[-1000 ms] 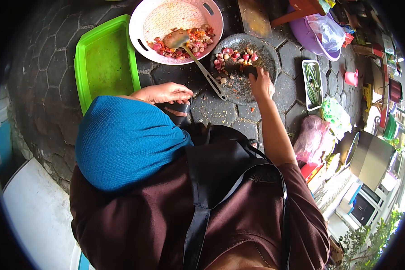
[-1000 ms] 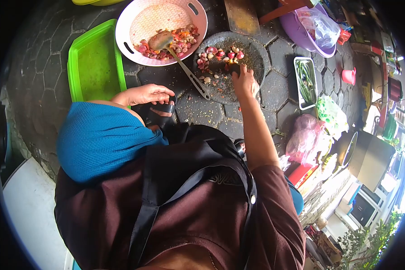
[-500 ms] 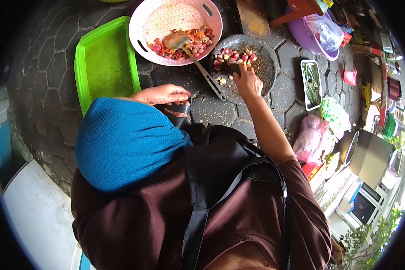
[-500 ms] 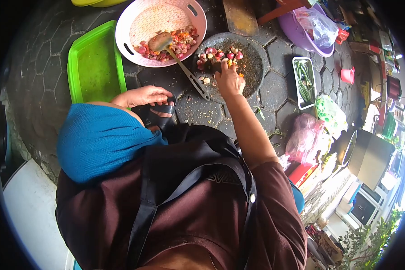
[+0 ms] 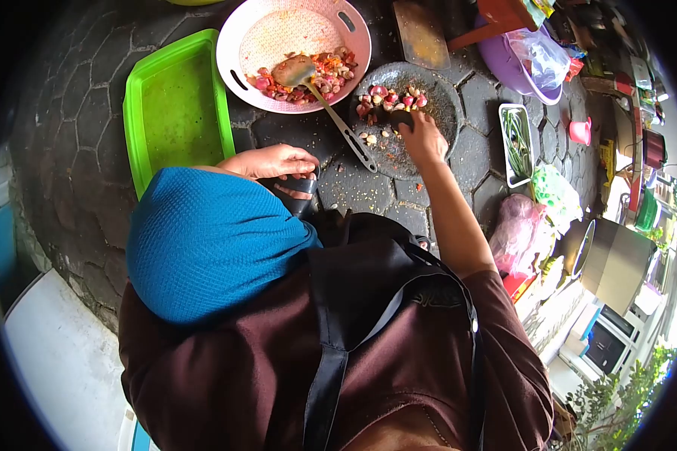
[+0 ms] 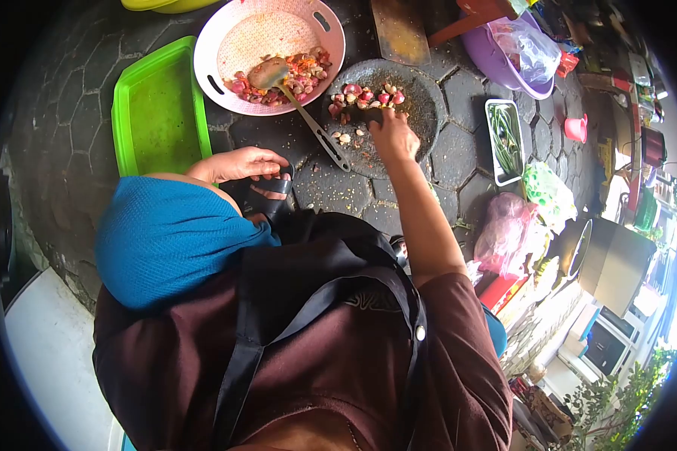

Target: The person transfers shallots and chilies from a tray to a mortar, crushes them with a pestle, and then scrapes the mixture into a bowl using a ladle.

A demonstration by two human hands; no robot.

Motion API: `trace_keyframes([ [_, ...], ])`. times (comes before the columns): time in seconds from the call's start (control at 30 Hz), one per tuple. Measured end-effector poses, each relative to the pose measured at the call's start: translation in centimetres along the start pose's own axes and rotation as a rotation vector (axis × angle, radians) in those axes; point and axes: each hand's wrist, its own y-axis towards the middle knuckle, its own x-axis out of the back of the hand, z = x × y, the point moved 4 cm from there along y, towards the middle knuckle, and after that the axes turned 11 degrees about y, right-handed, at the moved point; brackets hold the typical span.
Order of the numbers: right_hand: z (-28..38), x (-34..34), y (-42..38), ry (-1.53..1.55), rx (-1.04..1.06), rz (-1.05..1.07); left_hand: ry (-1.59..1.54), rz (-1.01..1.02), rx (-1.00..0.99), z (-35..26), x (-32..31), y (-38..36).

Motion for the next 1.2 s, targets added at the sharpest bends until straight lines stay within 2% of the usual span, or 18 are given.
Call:
trace_keyframes([
  [0.13, -1.1, 1.3, -1.6, 0.073, 0.07, -0.149, -0.104, -0.004, -0.008, 0.9, -0.3, -0.3],
  [0.27, -0.7, 0.8, -2.4, 0.151, 0.098, -0.211, -0.121, 0.015, 0.019, 0.4, -0.5, -0.3],
  [0.4, 1.3, -1.0, -2.7, 0.139, 0.207, -0.112, -0.08, 0.013, 0.005, 0.7, -0.4, 0.0],
  [0.5, 1.4, -2.7, -1.8, 0.161, 0.143, -0.101, -0.083, 0.002, 0.003, 0.5, -0.5, -0.1],
  [0.63, -4.9, -4.6, 0.8, 0.653, 0.027, -0.296, -0.069, -0.004, -0.013, 0.7, -0.2, -0.8],
  [0.7, -5.3, -2.8, -0.8, 1.355, -0.42, 0.115, -0.162, -0.011, -0.035, 1.0, -0.2, -1.0],
  [0.73, -5.8, -2.4, -1.0, 1.354, -0.418, 0.113, -0.032, -0.018, -0.05, 0.8, 0.1, -0.8],
  [0.8, -5.9, -2.8, -1.6, 1.743, -0.584, 0.332, -0.003, -0.008, -0.033, 0.3, 0.3, -0.6],
  [0.83, -6.1, -2.7, -1.8, 1.74, -0.58, 0.336, 0.02, 0.003, -0.008, 0.2, 0.2, -0.6],
  [0.9, -5.5, -3.1, -2.2, 1.89, -0.556, 0.502, -0.024, -0.018, -0.02, 0.5, 0.1, -0.3],
  [0.97, -3.8, -3.4, -2.4, 1.887, -0.556, 0.503, -0.002, -0.002, -0.001, 0.9, 0.1, 0.0],
  [1.0, -3.1, -3.6, -2.4, 1.858, -0.505, 0.487, -0.004, 0.004, -0.072, 2.3, 0.1, 0.9],
  [1.07, -0.3, -2.9, -2.8, 1.747, -0.43, 0.374, -0.021, -0.003, -0.059, 2.1, -0.1, 0.8],
  [1.1, 1.1, -2.9, -2.6, 1.747, -0.421, 0.385, -0.037, -0.002, -0.057, 1.9, -0.1, 0.9],
  [1.17, 3.3, -1.7, -1.7, 1.5, -0.218, 0.143, -0.025, -0.015, -0.063, 2.2, 0.2, 0.9],
  [1.2, 4.6, -0.9, -1.5, 1.36, -0.166, 0.144, -0.02, -0.013, -0.061, 2.2, 0.2, 0.9],
])
